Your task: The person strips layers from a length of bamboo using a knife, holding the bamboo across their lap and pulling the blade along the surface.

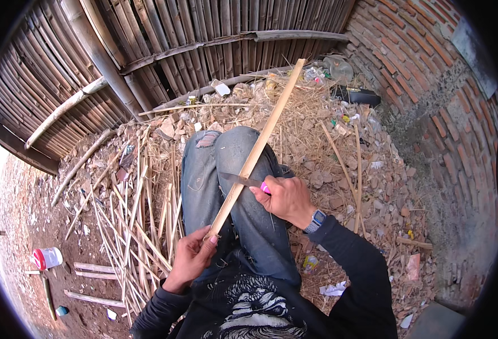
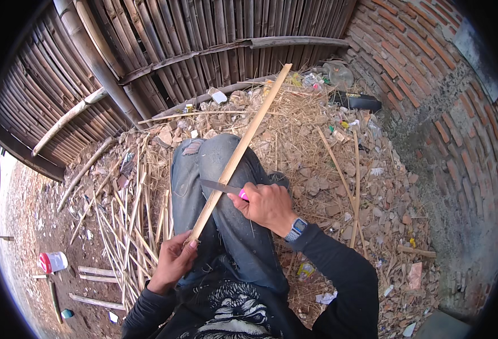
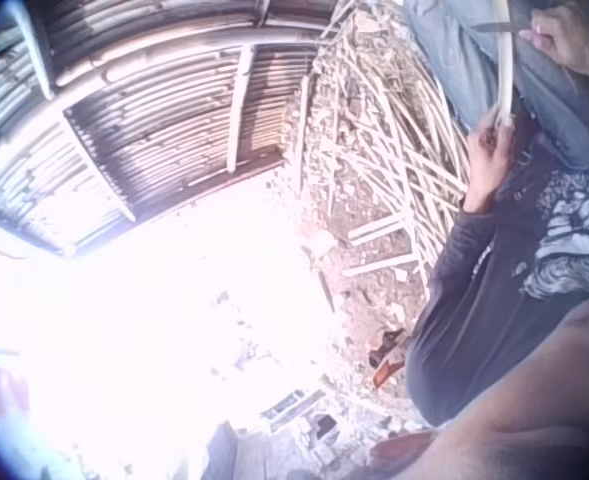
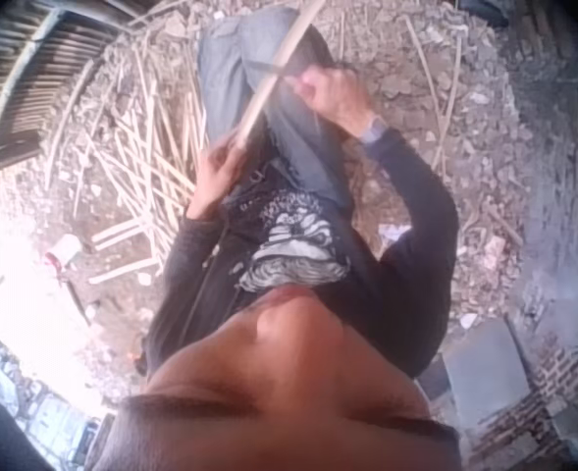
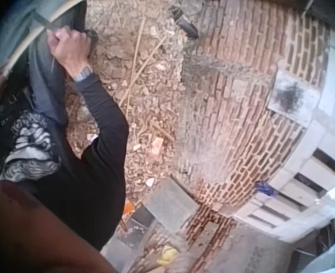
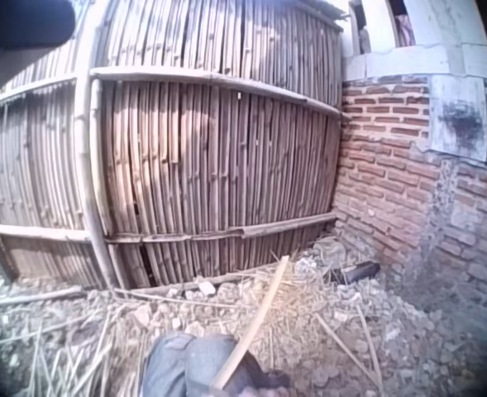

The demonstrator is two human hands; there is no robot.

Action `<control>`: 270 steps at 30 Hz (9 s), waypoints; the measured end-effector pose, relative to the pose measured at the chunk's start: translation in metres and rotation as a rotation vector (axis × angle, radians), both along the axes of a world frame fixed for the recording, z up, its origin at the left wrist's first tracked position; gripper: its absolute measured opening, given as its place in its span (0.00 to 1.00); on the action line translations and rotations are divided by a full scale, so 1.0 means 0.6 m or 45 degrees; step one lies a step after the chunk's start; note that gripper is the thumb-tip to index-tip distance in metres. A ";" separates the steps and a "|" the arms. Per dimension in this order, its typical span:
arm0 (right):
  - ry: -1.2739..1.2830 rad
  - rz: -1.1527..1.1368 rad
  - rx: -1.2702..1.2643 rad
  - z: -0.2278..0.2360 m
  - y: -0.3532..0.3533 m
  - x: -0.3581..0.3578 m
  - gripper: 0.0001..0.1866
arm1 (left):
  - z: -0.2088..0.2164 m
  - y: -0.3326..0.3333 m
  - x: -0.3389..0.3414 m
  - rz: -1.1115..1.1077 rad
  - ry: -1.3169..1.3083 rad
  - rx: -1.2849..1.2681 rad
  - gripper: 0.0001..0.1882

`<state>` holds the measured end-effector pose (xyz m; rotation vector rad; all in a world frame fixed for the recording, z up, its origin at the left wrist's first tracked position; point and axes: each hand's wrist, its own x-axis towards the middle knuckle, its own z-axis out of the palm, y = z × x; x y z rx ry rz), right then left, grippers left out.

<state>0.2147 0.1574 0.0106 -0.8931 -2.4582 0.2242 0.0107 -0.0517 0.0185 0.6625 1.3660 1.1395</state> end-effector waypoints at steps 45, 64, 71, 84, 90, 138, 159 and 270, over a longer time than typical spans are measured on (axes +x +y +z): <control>-0.066 -0.396 -0.015 0.039 0.170 0.032 0.30 | -0.035 -0.056 -0.037 0.177 0.594 0.046 0.22; 0.060 0.060 -0.074 0.046 0.024 0.064 0.25 | -0.090 -0.138 -0.066 0.113 0.581 -0.004 0.14; -0.043 -0.184 -0.077 0.025 0.049 0.050 0.23 | -0.095 -0.173 -0.087 0.065 0.740 0.013 0.21; 0.007 -0.653 0.161 0.029 0.254 0.111 0.30 | -0.065 -0.202 -0.133 -0.039 0.915 0.029 0.16; -0.145 -0.489 0.080 0.066 0.217 0.082 0.28 | -0.063 -0.187 -0.158 -0.026 0.775 -0.003 0.18; -0.289 -0.313 0.312 0.064 0.279 0.057 0.30 | -0.090 -0.235 -0.174 0.091 0.610 -0.010 0.16; -0.696 -0.500 -0.627 0.032 0.295 0.215 0.37 | -0.104 -0.275 -0.180 0.070 0.549 -0.068 0.18; -0.197 -0.197 0.083 0.056 0.135 0.081 0.25 | -0.006 0.040 -0.035 -0.375 0.014 -0.129 0.19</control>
